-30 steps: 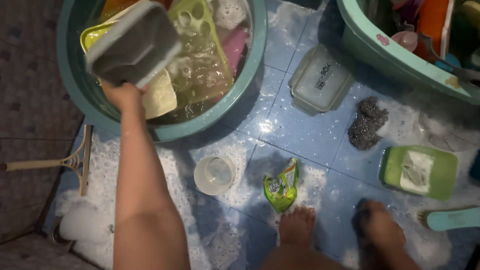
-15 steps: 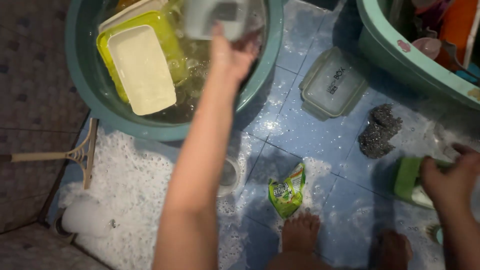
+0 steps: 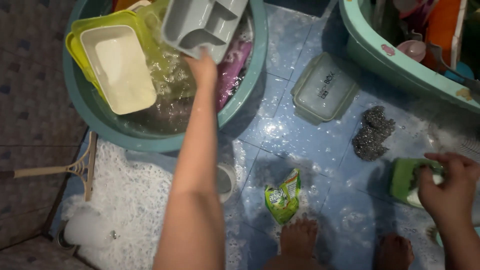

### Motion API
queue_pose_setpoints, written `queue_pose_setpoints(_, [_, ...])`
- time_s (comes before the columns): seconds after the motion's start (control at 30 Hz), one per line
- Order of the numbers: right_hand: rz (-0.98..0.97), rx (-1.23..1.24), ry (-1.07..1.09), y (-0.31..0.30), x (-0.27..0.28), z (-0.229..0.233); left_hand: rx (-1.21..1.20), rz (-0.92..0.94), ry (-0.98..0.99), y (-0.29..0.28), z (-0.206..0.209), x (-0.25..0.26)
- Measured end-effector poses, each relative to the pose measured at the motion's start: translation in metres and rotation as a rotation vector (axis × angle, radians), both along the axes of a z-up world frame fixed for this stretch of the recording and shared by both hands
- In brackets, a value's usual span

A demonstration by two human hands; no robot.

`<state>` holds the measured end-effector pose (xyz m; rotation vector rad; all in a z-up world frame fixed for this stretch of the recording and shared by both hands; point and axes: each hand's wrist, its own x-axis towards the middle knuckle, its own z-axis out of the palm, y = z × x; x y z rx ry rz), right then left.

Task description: Scrubbing and rinsing plastic dishes and containers in basins of soapy water on the floor.

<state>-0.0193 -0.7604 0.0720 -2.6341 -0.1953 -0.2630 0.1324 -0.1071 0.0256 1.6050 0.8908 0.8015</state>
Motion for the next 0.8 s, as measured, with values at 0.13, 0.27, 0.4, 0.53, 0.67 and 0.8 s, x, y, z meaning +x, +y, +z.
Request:
queue_pose_setpoints(0.13, [-0.075, -0.043, 0.019, -0.050, -0.016, -0.035, 0.449, -0.123, 0.218, 0.001, 0.014, -0.072])
queue_pose_setpoints(0.27, [-0.057, -0.024, -0.012, -0.071, -0.032, -0.051, 0.794, -0.329, 0.202, -0.047, 0.113, -0.155])
queue_pose_setpoints(0.4, [-0.054, -0.015, -0.027, -0.040, -0.032, -0.018, 0.914, -0.418, 0.524, -0.080, 0.177, -0.191])
queue_pose_setpoints(0.53, [-0.057, 0.015, 0.022, -0.029, -0.031, -0.004, 0.880, -0.452, 0.916, -0.073, 0.201, -0.173])
queue_pose_setpoints(0.67, [-0.051, 0.336, 0.136, -0.006, -0.029, -0.012, 0.779, -0.373, 0.909, -0.021, 0.113, -0.144])
queue_pose_setpoints(0.8, [0.005, 0.441, 0.131, 0.022, -0.026, -0.006, 0.430, -0.244, 0.904, -0.026, 0.064, -0.125])
